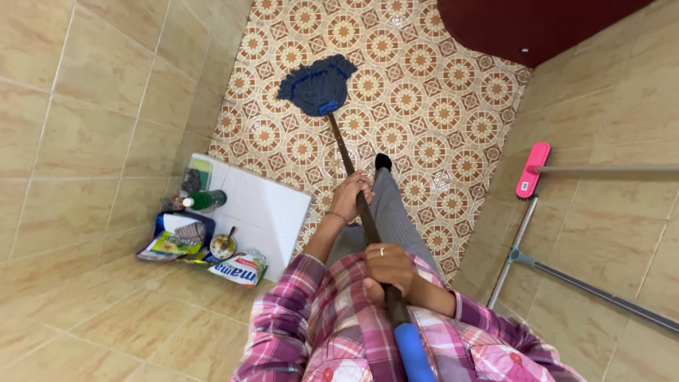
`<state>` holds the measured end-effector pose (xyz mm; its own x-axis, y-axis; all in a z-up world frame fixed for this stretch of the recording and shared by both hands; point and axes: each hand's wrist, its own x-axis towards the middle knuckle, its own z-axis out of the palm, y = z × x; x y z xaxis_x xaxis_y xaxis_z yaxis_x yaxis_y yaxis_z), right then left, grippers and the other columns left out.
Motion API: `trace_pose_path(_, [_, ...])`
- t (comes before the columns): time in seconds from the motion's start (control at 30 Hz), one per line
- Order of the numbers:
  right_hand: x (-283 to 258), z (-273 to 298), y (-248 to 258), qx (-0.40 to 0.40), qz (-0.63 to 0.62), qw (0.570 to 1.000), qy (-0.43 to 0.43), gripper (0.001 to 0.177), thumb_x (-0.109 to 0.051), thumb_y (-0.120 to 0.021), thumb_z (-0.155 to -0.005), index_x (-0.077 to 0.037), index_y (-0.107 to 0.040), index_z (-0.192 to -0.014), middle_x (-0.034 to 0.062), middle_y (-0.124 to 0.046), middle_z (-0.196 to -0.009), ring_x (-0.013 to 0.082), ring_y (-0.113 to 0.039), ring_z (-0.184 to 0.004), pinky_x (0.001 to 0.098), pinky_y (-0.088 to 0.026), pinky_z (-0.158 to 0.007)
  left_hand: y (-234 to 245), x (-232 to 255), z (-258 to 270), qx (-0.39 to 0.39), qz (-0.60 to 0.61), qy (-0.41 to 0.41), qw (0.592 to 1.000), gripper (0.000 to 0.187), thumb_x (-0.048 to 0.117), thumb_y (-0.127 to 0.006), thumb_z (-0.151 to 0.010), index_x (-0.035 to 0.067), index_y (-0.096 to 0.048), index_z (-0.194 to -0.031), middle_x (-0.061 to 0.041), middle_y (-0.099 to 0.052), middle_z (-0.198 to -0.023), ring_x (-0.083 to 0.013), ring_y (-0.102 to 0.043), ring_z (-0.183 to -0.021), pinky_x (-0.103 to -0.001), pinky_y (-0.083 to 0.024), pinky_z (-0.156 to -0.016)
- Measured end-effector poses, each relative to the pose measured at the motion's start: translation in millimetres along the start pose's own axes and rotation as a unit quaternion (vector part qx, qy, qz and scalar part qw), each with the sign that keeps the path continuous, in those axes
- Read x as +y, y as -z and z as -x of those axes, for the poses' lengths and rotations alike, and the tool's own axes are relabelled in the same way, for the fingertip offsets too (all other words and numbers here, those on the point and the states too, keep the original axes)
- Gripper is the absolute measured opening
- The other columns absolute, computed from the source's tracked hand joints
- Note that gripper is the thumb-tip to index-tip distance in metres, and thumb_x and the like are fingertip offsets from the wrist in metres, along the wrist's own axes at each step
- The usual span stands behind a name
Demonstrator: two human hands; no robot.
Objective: The person mops the tiled floor of a bathroom using a blue string mop. They move the mop back and forth across the patterned tiles, cleaning around a red toilet and a white shelf with cleaning supplies.
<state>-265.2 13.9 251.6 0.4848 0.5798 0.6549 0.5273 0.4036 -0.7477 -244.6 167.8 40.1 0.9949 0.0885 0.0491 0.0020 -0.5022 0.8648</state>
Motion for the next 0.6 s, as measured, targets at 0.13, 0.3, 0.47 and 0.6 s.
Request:
trace_pose_path(0.13, [9.3, 0.5, -5.0, 0.027, -0.001, 0.999, 0.02, 0.038, -0.006, -0.056, -0.098, -0.007, -0.04, -0.063, 0.0055, -0.042, -0.059, 0.0227, -0.044, -0.048, 0.0384, -0.041, -0.051, 5.4, -17.6, -9.2, -0.03, -0.003, -0.031, 0.999, 0.019, 0.004, -0.071, -0.078, 0.004, -0.056, -0.067, -0.016, -0.069, -0.107, -0.0353, -0.066, -0.111, -0.037, -0.051, -0.094])
trace_pose_path(0.3, [36.4, -7.1, -17.9, 0.062, 0.019, 0.997, 0.04, 0.04, -0.006, -0.056, -0.098, -0.007, -0.038, -0.062, 0.0055, -0.041, -0.059, 0.0221, -0.043, -0.047, 0.0379, -0.041, -0.05, 18.0, -47.8, -34.8, -0.073, -0.017, -0.088, 0.993, 0.017, 0.003, -0.069, -0.073, 0.004, -0.055, -0.063, -0.016, -0.071, -0.093, -0.0331, -0.069, -0.106, -0.041, -0.041, -0.118])
trace_pose_path(0.47, [80.3, -25.7, -7.8, 0.092, 0.026, 0.995, 0.034, 0.038, -0.008, -0.054, -0.101, -0.005, -0.041, -0.065, 0.007, -0.045, -0.062, 0.0232, -0.047, -0.051, 0.039, -0.042, -0.054, 22.6, -92.8, -91.4, -0.134, -0.049, -0.095, 0.985, 0.018, 0.004, -0.07, -0.074, 0.003, -0.054, -0.064, -0.016, -0.072, -0.091, -0.0324, -0.069, -0.101, -0.043, -0.037, -0.124])
trace_pose_path(0.6, [123.8, -57.0, 7.2, 0.078, 0.041, 0.996, 0.021, 0.039, -0.007, -0.055, -0.1, -0.006, -0.04, -0.064, 0.0062, -0.043, -0.062, 0.0223, -0.044, -0.051, 0.0396, -0.042, -0.054, 37.2, -129.1, -147.7, -0.126, -0.061, -0.144, 0.98, 0.013, 0.004, -0.07, -0.072, 0.004, -0.058, -0.069, -0.014, -0.074, -0.095, -0.0359, -0.066, -0.106, -0.041, -0.039, -0.117])
